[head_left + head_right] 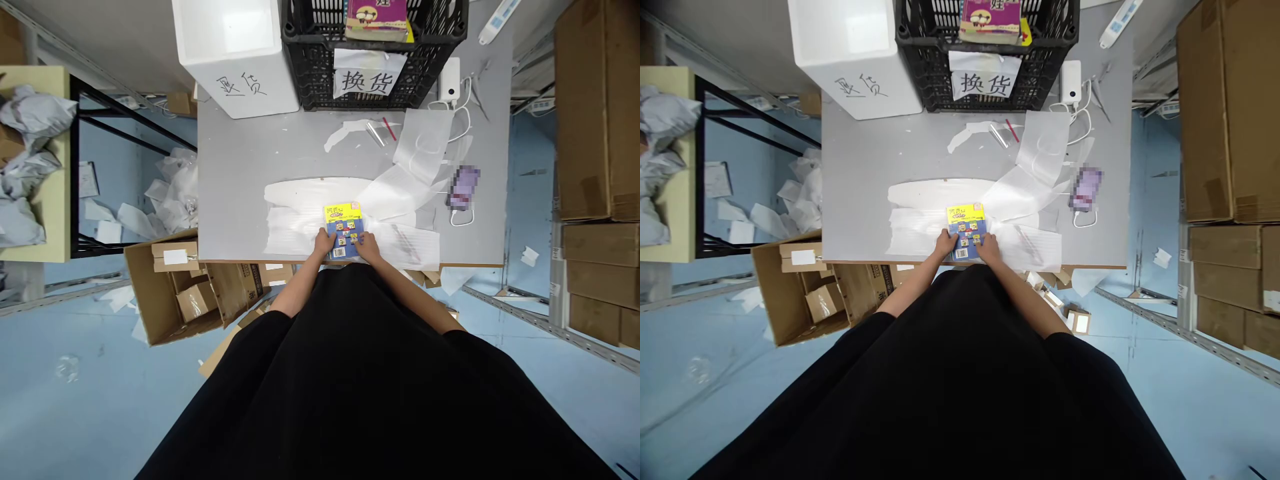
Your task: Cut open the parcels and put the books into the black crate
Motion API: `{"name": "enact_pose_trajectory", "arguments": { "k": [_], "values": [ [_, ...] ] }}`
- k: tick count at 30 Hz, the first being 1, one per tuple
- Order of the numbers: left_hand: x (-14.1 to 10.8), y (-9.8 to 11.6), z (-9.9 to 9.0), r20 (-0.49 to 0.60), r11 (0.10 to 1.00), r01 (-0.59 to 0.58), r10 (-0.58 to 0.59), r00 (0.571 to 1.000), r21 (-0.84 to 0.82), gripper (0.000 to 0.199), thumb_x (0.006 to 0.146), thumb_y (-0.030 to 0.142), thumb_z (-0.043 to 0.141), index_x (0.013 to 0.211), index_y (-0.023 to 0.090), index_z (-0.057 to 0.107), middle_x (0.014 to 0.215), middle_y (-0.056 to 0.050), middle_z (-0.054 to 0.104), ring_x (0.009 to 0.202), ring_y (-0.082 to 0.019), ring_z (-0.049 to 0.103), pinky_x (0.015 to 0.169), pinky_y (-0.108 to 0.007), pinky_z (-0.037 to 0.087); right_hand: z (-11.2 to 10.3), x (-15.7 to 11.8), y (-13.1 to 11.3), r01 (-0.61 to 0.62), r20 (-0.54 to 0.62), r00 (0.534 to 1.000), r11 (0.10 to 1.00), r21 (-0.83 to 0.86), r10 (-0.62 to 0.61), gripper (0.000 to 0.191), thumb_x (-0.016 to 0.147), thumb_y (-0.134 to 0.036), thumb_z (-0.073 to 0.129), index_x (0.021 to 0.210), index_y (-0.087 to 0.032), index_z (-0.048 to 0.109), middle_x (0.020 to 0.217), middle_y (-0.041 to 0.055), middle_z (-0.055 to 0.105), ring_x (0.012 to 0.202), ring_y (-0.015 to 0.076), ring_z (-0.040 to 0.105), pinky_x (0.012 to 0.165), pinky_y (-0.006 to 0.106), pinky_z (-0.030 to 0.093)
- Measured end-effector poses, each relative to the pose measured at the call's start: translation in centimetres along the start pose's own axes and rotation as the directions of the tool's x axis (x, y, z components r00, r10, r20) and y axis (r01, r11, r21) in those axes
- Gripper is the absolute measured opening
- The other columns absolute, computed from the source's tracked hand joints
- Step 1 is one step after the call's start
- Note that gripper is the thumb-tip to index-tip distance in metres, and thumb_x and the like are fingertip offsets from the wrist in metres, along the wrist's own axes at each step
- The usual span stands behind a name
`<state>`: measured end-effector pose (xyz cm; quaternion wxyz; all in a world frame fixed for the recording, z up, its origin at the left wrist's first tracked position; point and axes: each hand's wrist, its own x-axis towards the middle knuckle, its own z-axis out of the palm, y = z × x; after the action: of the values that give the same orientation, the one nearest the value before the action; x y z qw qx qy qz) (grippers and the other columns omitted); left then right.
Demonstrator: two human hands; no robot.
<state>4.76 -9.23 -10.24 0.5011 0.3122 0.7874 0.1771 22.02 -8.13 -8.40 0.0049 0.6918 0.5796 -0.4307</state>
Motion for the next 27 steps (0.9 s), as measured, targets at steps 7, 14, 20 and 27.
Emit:
{"name": "enact_pose_trajectory", "arguments": {
  "k": [7,14,20,27],
  "values": [
    [-0.8,0.5,1.2,-0.139,0.957,-0.02,0.062,0.988,0.289,0.045,0.084,0.039,0.067,0.116,0.013,0.048,0.128,-0.024,0.059,0.126,-0.034,0.056,0.098,-0.039,0.044,0.6,1.3,0.9,-0.073,-0.061,0.996,0.995,-0.067,0.069,0.038,0.085,-0.025,0.057,0.12,-0.014,0.049,0.127,0.0185,0.053,0.12,0.0325,0.052,0.104,0.044,0.041],
    [0.5,-0.1,-0.2,-0.027,0.985,-0.025,0.03,0.999,0.168,0.04,0.08,0.036,0.073,0.107,0.019,0.049,0.118,-0.017,0.069,0.114,-0.031,0.065,0.09,-0.037,0.048,0.4,2.4,1.1,-0.069,0.007,0.998,0.992,-0.103,0.07,0.037,0.087,-0.03,0.059,0.119,-0.013,0.053,0.126,0.02,0.056,0.119,0.032,0.055,0.103,0.042,0.043],
    [0.3,-0.4,0.0,0.043,0.977,0.022,-0.013,0.999,-0.211,0.035,0.081,0.025,0.069,0.107,0.023,0.047,0.111,-0.007,0.073,0.098,-0.022,0.071,0.087,-0.036,0.054,-0.1,2.7,1.0,-0.107,-0.001,0.994,0.993,-0.042,0.107,0.041,0.083,-0.031,0.065,0.12,-0.014,0.058,0.128,0.0182,0.057,0.119,0.0299,0.058,0.104,0.041,0.045],
    [-0.8,-0.1,-2.1,0.232,0.807,0.101,0.046,0.972,-0.582,0.046,0.073,0.033,0.079,0.107,0.022,0.05,0.113,-0.007,0.073,0.098,-0.02,0.072,0.089,-0.039,0.059,-2.8,1.6,0.0,-0.111,0.116,0.991,0.893,0.437,0.067,0.03,0.085,-0.036,0.064,0.108,-0.018,0.066,0.111,0.0091,0.072,0.102,0.023,0.068,0.094,0.038,0.053]
  ]
}}
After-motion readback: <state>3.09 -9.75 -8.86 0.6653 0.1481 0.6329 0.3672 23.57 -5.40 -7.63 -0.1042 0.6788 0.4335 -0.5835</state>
